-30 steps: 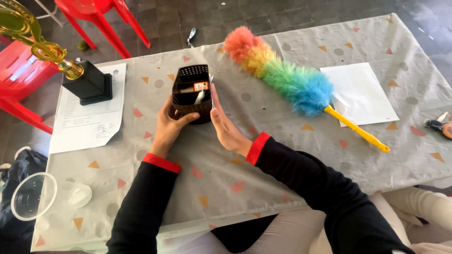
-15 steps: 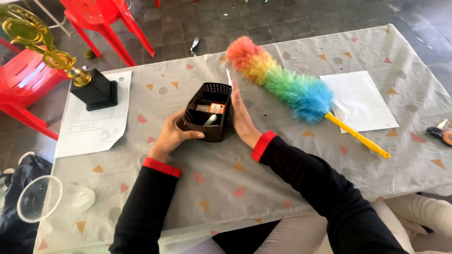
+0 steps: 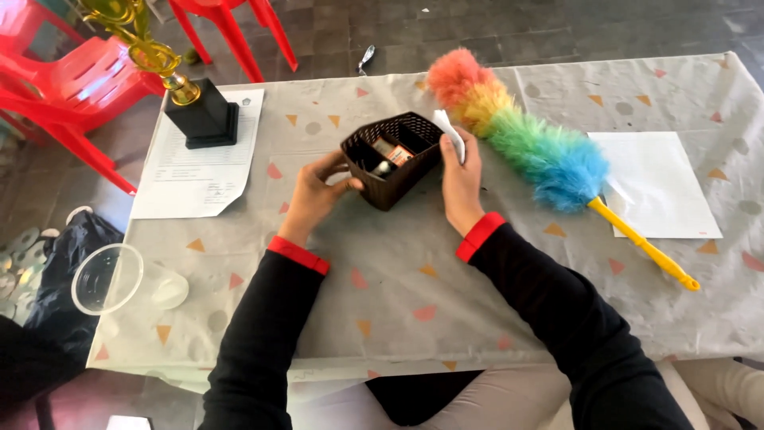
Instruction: Cleaning a marker with a tissue and organizing it along with other stationery into a desk caddy.
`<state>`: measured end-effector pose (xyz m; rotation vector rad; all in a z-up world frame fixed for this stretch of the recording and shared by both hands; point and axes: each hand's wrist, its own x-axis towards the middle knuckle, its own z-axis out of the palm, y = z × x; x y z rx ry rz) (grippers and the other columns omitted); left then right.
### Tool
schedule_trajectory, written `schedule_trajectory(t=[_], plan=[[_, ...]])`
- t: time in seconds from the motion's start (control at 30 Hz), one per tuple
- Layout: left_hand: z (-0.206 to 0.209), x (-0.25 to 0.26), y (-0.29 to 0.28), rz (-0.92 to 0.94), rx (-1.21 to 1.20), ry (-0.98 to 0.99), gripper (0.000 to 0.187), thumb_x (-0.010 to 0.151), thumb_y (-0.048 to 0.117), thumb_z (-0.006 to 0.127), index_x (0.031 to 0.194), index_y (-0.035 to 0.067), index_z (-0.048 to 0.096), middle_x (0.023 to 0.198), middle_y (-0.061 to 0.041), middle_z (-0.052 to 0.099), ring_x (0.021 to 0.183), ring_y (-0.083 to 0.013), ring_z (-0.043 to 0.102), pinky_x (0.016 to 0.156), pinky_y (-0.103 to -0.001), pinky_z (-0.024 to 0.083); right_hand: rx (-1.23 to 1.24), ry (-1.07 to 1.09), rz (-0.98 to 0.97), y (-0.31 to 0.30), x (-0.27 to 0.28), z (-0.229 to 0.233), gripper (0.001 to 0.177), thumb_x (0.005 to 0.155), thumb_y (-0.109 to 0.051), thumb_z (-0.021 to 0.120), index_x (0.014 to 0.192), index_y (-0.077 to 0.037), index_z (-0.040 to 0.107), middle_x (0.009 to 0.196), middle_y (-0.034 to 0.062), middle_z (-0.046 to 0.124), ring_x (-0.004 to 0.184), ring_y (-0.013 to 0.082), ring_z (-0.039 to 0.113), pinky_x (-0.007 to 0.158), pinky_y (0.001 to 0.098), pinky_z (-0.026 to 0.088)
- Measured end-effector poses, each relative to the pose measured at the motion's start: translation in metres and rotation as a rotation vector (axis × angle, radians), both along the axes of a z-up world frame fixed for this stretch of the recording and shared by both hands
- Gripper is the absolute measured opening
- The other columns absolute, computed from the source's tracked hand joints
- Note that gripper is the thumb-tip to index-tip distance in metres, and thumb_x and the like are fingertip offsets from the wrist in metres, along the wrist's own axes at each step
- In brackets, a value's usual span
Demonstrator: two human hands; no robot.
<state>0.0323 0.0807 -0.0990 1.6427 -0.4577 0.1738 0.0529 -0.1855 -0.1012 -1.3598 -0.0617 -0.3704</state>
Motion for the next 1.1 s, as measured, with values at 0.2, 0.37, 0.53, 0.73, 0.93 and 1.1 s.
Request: schedule_trajectory(t=[0.2, 0.37, 0.53, 0.73, 0.93, 1.1], plan=[[0.019, -0.002, 0.007, 0.100, -0.123, -0.031, 0.078, 0.089, -0.014, 0.066, 0.158, 0.015, 0.041, 0.149, -0.010, 0.055, 0.127, -0.0204, 0.064, 0.098, -0.033, 0.058, -0.044, 0.029, -0.060, -0.008, 0.002, 0.001, 0.014, 0.101, -0.014, 0.065, 0.111, -0.004, 0.062, 0.099, -0.0019, 0.060, 0.091, 0.0073, 0.052, 0.079, 0.0248, 0.044], [0.014, 0.000, 0.012, 0.032, -0.310, -0.086, 0.081, 0.097, -0.020, 0.055, 0.163, 0.018, 0.027, 0.163, -0.013, 0.036, 0.142, -0.0250, 0.055, 0.110, -0.036, 0.056, -0.126, 0.025, -0.056, -0.005, -0.003, 0.007, 0.014, 0.097, -0.012, 0.070, 0.104, -0.004, 0.061, 0.093, -0.0016, 0.061, 0.085, 0.0075, 0.053, 0.074, 0.0252, 0.045], [0.036, -0.012, 0.009, 0.149, -0.180, -0.243, 0.044, 0.106, -0.005, 0.056, 0.147, 0.011, 0.050, 0.165, -0.012, 0.039, 0.147, -0.0283, 0.053, 0.114, -0.039, 0.049, -0.177, -0.139, -0.112, -0.007, 0.003, -0.002, 0.017, 0.100, -0.011, 0.069, 0.106, -0.003, 0.056, 0.098, 0.0010, 0.062, 0.091, 0.0074, 0.056, 0.080, 0.0257, 0.049], [0.086, -0.008, 0.012, 0.178, 0.301, -0.309, 0.021, 0.093, 0.014, 0.070, 0.112, 0.013, 0.078, 0.163, -0.015, 0.036, 0.152, -0.0350, 0.038, 0.124, -0.046, 0.033, -0.218, -0.177, -0.091, -0.004, -0.002, 0.005, 0.019, 0.103, -0.015, 0.068, 0.108, -0.003, 0.055, 0.097, 0.0031, 0.063, 0.090, 0.0093, 0.058, 0.081, 0.0268, 0.049], [0.100, 0.027, 0.022, 0.067, 0.697, -0.186, 0.022, 0.086, 0.028, 0.077, 0.105, 0.018, 0.082, 0.160, -0.013, 0.043, 0.151, -0.0363, 0.033, 0.123, -0.048, 0.030, -0.295, -0.173, -0.160, -0.005, 0.002, 0.000, 0.020, 0.102, -0.015, 0.069, 0.111, -0.002, 0.057, 0.099, 0.0041, 0.062, 0.091, 0.0112, 0.058, 0.080, 0.0284, 0.049], [0.110, 0.055, 0.027, -0.035, 0.874, 0.035, 0.030, 0.082, 0.037, 0.074, 0.107, 0.021, 0.080, 0.157, -0.013, 0.041, 0.145, -0.0357, 0.035, 0.116, -0.046, 0.030, -0.291, -0.179, -0.152, -0.007, 0.006, -0.008, 0.019, 0.103, -0.014, 0.069, 0.111, -0.003, 0.056, 0.098, 0.0038, 0.061, 0.090, 0.0111, 0.057, 0.080, 0.0279, 0.048]])
